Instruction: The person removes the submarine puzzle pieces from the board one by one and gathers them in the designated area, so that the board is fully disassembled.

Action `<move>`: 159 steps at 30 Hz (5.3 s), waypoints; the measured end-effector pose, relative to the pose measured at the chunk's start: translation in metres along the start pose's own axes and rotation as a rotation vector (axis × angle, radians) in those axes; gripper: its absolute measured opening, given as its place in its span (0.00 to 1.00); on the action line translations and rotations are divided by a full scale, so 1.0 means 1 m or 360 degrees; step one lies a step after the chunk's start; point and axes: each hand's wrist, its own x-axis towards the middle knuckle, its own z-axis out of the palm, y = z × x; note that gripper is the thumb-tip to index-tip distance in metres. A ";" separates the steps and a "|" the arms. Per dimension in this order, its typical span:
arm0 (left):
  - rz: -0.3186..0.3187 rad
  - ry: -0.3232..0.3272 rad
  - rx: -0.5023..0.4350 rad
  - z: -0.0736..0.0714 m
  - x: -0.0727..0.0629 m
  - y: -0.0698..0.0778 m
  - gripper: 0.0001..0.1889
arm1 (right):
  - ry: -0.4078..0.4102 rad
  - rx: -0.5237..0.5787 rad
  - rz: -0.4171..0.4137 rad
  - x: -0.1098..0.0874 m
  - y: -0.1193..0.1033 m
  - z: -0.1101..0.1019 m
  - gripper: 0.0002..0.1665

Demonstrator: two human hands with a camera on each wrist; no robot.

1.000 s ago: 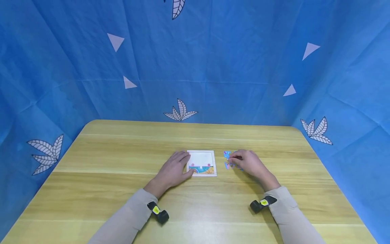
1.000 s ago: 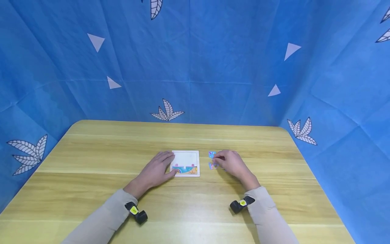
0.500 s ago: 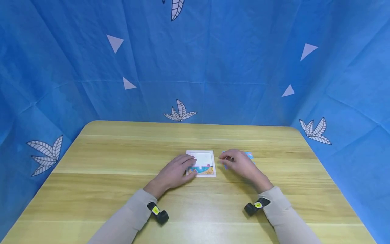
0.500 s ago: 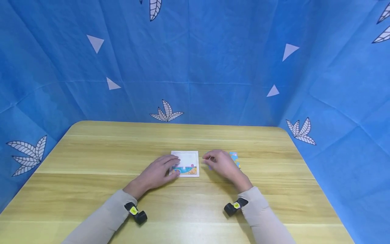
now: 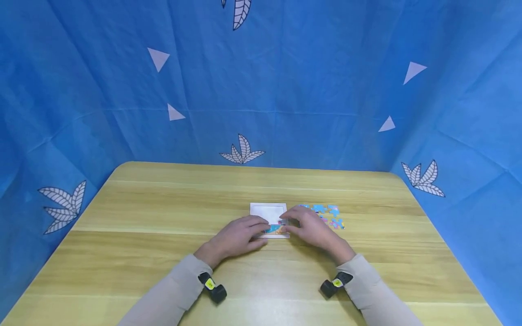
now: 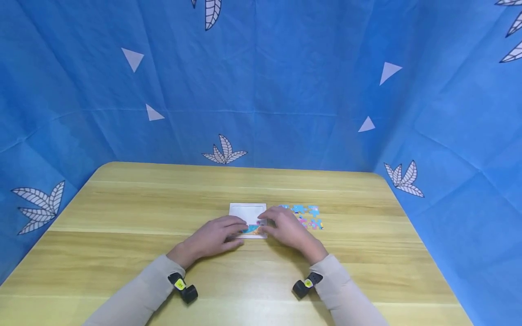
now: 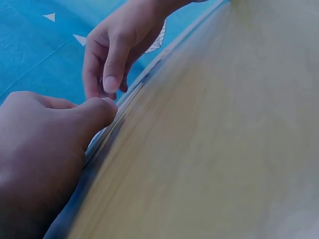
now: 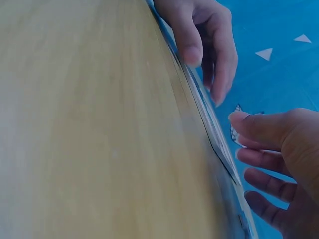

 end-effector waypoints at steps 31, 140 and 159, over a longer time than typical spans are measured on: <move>0.0064 0.0041 -0.0017 0.006 0.002 0.003 0.18 | 0.0057 -0.0146 0.0010 0.003 -0.012 0.015 0.13; 0.0022 0.0031 -0.0033 0.003 0.005 0.006 0.17 | 0.0364 0.0013 0.0535 -0.108 0.076 -0.044 0.07; 0.0034 0.0066 -0.0002 0.003 0.002 0.004 0.18 | 0.0445 0.0062 0.0424 -0.101 0.058 -0.051 0.06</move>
